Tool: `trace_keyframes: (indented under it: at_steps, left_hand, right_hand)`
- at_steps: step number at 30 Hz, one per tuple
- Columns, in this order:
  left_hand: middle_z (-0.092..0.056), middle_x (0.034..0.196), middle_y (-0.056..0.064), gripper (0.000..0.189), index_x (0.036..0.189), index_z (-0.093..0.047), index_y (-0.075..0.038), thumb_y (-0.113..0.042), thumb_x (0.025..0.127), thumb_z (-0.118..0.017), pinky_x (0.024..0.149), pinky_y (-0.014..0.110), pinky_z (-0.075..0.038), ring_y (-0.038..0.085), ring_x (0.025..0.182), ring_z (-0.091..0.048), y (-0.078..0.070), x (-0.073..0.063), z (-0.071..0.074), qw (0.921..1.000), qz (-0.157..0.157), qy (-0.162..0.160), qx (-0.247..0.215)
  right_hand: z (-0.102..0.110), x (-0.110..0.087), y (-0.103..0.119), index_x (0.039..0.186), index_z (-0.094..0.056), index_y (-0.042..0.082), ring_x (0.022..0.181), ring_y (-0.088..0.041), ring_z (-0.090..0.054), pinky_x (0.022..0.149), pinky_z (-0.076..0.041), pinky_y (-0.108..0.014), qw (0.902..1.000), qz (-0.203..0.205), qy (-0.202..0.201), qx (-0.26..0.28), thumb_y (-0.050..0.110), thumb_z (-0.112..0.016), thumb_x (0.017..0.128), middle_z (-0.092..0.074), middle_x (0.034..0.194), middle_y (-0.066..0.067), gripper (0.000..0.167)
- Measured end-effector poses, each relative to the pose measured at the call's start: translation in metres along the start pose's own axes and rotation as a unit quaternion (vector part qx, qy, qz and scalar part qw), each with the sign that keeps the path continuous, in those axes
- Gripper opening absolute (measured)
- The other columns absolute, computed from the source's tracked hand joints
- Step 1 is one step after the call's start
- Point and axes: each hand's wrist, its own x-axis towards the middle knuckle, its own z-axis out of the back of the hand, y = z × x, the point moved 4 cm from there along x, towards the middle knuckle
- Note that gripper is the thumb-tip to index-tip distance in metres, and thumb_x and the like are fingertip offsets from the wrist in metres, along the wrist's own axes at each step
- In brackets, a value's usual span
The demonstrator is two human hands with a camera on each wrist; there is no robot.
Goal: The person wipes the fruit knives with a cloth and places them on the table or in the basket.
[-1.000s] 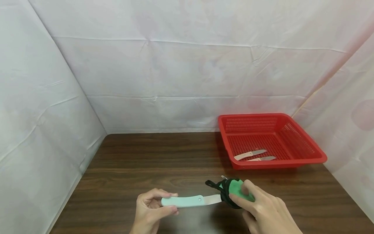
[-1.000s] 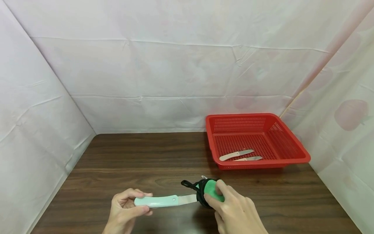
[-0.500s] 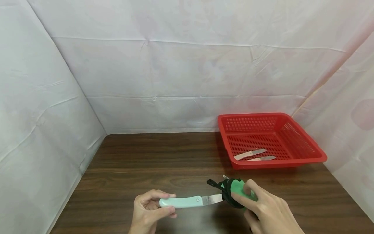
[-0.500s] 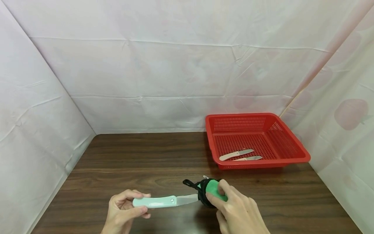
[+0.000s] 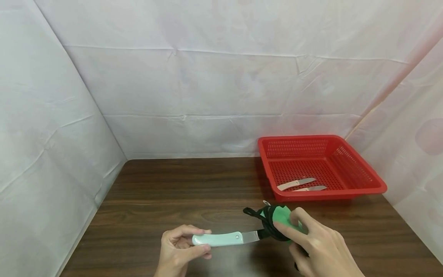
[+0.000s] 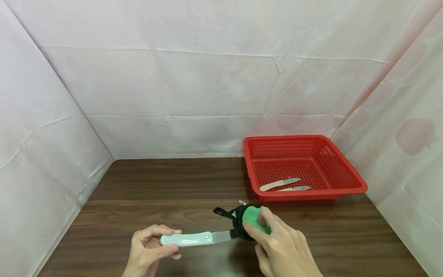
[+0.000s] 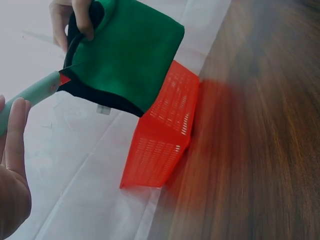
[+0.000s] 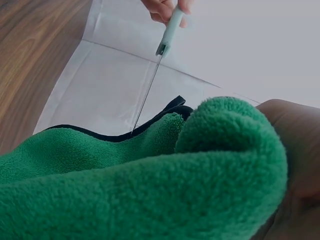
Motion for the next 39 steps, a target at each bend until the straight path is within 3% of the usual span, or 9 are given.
trace_keyframes:
  at_steps: [5,7,11,15,19,26,31,35,39]
  left_hand:
    - [-0.068,0.098,0.016,0.035,0.102,-0.067,0.004,0.023,0.074,-0.061,0.054,0.049,-0.058,0.023,0.074,-0.069,0.002,0.002,-0.003,0.9999,0.01,-0.006,0.002]
    - [-0.068,0.098,0.016,0.035,0.102,-0.067,0.003,0.023,0.074,-0.061,0.055,0.049,-0.058,0.023,0.074,-0.069,0.003,0.003,-0.004,0.9999,0.012,-0.011,0.004]
    - [-0.069,0.097,0.016,0.034,0.101,-0.067,0.004,0.024,0.073,-0.062,0.058,0.047,-0.059,0.023,0.076,-0.069,0.005,0.006,-0.006,0.9998,0.0,-0.014,0.011]
    - [-0.07,0.097,0.015,0.034,0.1,-0.067,0.004,0.023,0.073,-0.064,0.062,0.042,-0.06,0.021,0.077,-0.069,0.008,0.008,-0.008,0.9992,-0.01,-0.018,0.033]
    - [-0.07,0.097,0.014,0.034,0.101,-0.067,0.004,0.023,0.073,-0.064,0.064,0.041,-0.06,0.022,0.078,-0.069,0.011,0.01,-0.01,0.9991,-0.014,-0.019,0.035]
    - [-0.069,0.097,0.015,0.036,0.099,-0.068,0.001,0.024,0.073,-0.062,0.065,0.045,-0.06,0.024,0.078,-0.069,0.013,0.011,-0.014,0.9995,-0.003,-0.029,0.016]
    - [-0.069,0.097,0.015,0.036,0.099,-0.068,0.0,0.025,0.073,-0.06,0.064,0.046,-0.059,0.025,0.079,-0.069,0.011,0.01,-0.013,0.9996,-0.009,-0.025,-0.004]
    - [-0.069,0.099,0.016,0.037,0.098,-0.067,-0.001,0.025,0.074,-0.059,0.065,0.046,-0.06,0.024,0.079,-0.069,0.008,0.008,-0.011,0.9996,-0.009,-0.022,-0.015]
    - [-0.069,0.099,0.015,0.038,0.098,-0.068,-0.003,0.024,0.074,-0.058,0.065,0.043,-0.06,0.024,0.08,-0.069,0.005,0.006,-0.008,0.9995,0.002,-0.027,-0.019]
  right_hand:
    - [-0.001,0.003,0.003,0.1,-0.073,0.019,0.055,0.006,-0.031,0.041,-0.02,-0.003,0.9996,0.021,-0.016,0.007,0.024,-0.027,0.085,-0.047,0.091,0.006,0.049]
    - [-0.001,0.004,0.004,0.099,-0.073,0.02,0.055,0.005,-0.031,0.041,-0.02,-0.003,0.9996,0.024,-0.015,0.007,0.023,-0.027,0.085,-0.047,0.091,0.005,0.048]
    - [-0.001,0.006,0.008,0.099,-0.072,0.02,0.055,0.004,-0.034,0.041,-0.022,-0.003,0.9995,0.026,-0.004,0.015,0.008,-0.052,0.072,-0.047,0.091,0.004,0.036]
    - [-0.003,0.009,0.012,0.098,-0.072,0.02,0.058,0.001,-0.04,0.041,-0.028,-0.004,0.9995,0.025,0.01,0.017,-0.001,-0.07,0.051,-0.048,0.091,0.004,0.052]
    - [-0.005,0.011,0.016,0.097,-0.072,0.021,0.06,-0.004,-0.045,0.041,-0.033,-0.006,0.9992,0.034,0.019,0.01,0.0,-0.075,0.05,-0.048,0.091,0.003,0.052]
    - [-0.012,0.012,0.022,0.095,-0.069,0.026,0.064,-0.006,-0.045,0.04,-0.029,-0.005,0.9983,0.039,0.043,0.004,0.002,-0.077,0.05,-0.045,0.089,0.003,0.051]
    - [-0.014,0.011,0.023,0.092,-0.069,0.027,0.068,-0.008,-0.047,0.04,-0.033,-0.007,0.9976,0.042,0.054,-0.004,0.004,-0.079,0.049,-0.045,0.088,0.003,0.05]
    - [-0.014,0.009,0.02,0.094,-0.071,0.027,0.07,-0.009,-0.05,0.043,-0.042,-0.01,0.9965,0.021,0.08,-0.012,0.008,-0.084,0.05,-0.047,0.09,0.002,0.05]
    - [-0.012,0.007,0.017,0.095,-0.071,0.027,0.07,-0.008,-0.049,0.043,-0.042,-0.01,0.9958,0.003,0.089,-0.018,0.01,-0.086,0.05,-0.047,0.092,0.003,0.05]
